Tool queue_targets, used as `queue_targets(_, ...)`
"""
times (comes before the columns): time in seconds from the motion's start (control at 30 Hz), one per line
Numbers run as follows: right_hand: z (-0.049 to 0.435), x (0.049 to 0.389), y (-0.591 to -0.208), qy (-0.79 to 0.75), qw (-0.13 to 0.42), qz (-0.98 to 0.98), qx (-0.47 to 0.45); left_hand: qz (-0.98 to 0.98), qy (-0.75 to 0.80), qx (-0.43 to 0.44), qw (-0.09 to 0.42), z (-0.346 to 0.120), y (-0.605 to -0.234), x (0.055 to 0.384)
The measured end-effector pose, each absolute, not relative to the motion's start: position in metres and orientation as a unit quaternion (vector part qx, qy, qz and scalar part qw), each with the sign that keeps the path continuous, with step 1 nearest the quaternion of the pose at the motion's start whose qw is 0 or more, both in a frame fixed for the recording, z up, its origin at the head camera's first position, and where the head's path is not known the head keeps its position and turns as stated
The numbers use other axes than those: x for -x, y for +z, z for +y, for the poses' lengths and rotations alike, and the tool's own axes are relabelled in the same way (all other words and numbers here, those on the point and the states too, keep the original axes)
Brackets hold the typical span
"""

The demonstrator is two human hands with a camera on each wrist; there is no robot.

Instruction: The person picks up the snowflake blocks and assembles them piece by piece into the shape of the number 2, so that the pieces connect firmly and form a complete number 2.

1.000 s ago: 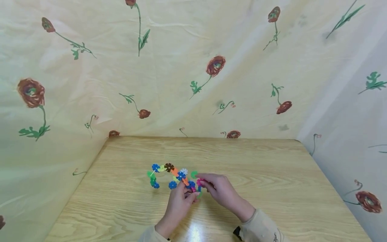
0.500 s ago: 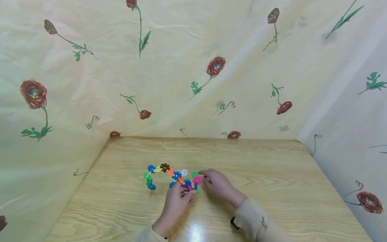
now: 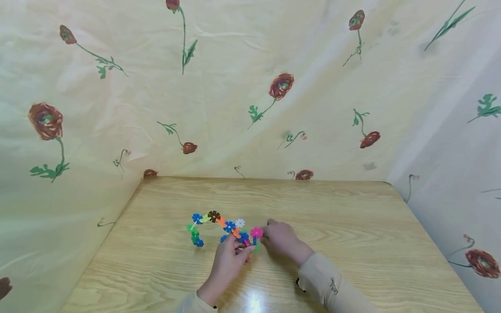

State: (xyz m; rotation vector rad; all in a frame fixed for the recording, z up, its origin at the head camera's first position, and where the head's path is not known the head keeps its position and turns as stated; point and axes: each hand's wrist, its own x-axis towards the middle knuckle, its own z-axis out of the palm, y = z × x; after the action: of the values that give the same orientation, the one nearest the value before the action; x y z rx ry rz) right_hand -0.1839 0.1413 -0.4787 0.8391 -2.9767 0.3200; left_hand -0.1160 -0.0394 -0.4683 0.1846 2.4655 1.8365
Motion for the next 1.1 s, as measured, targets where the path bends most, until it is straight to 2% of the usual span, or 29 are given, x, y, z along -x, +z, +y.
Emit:
queue_targets(0.3,0.145,0.185,-0.479,0.135,0.023,-0.958,-0.252,0.809,0.585,-0.051,0.036,-0.04,-0.467,0.116)
queue_targets(0.63,0.155,0.184,-0.483,0.191,-0.012,-0.962,-0.194,0.812,0.58,-0.053,0.031,-0.039,-0.468,0.115)
queue_targets(0.87,0.165,0.182,-0.484,0.236,-0.016,-0.957,-0.169,0.814,0.577,-0.061,0.022,-0.039,-0.468,0.115)
queue_targets(1.1,0.177,0.173,-0.474,0.367,-0.048,-0.916,-0.153,0.816,0.574,-0.067,0.019,-0.038,-0.468,0.115)
